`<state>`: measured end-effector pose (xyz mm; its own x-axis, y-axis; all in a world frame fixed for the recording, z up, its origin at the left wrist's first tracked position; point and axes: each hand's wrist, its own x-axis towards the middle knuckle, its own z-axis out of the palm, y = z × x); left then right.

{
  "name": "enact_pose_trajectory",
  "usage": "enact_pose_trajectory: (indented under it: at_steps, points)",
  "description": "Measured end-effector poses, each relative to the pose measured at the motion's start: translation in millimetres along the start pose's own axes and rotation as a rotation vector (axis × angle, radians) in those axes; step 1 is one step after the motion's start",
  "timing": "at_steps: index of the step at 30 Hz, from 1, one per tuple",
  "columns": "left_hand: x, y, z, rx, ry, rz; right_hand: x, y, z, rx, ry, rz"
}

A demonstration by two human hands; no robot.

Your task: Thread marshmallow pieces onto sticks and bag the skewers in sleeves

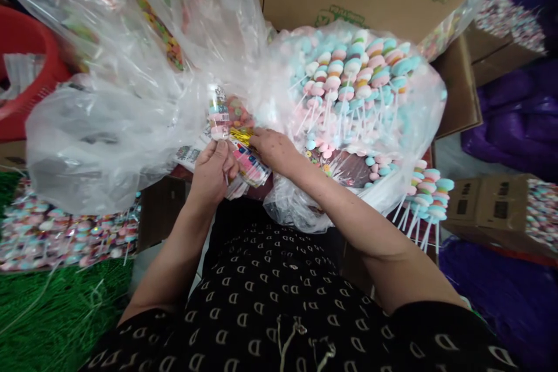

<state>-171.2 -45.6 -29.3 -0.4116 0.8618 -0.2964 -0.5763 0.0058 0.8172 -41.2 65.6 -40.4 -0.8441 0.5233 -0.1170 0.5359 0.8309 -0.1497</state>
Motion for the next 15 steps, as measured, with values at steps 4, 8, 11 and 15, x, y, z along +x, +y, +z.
enact_pose_trajectory:
  at_steps: [4,8,11,15]
  points:
    - [1.3,1.9,-1.1,0.014,-0.015,-0.011,-6.2,6.5,-4.0,-0.029,-0.013,0.027]
    - [1.7,3.1,-2.5,0.017,-0.027,-0.031,-20.0,8.3,-11.9,-0.022,0.033,0.135]
    - [0.9,2.2,-0.4,0.023,-0.056,-0.048,-33.1,10.8,-13.8,0.018,0.106,0.255]
    - [-2.3,-4.0,6.3,0.04,-0.073,-0.068,-51.6,15.9,-7.1,0.24,0.357,0.344]
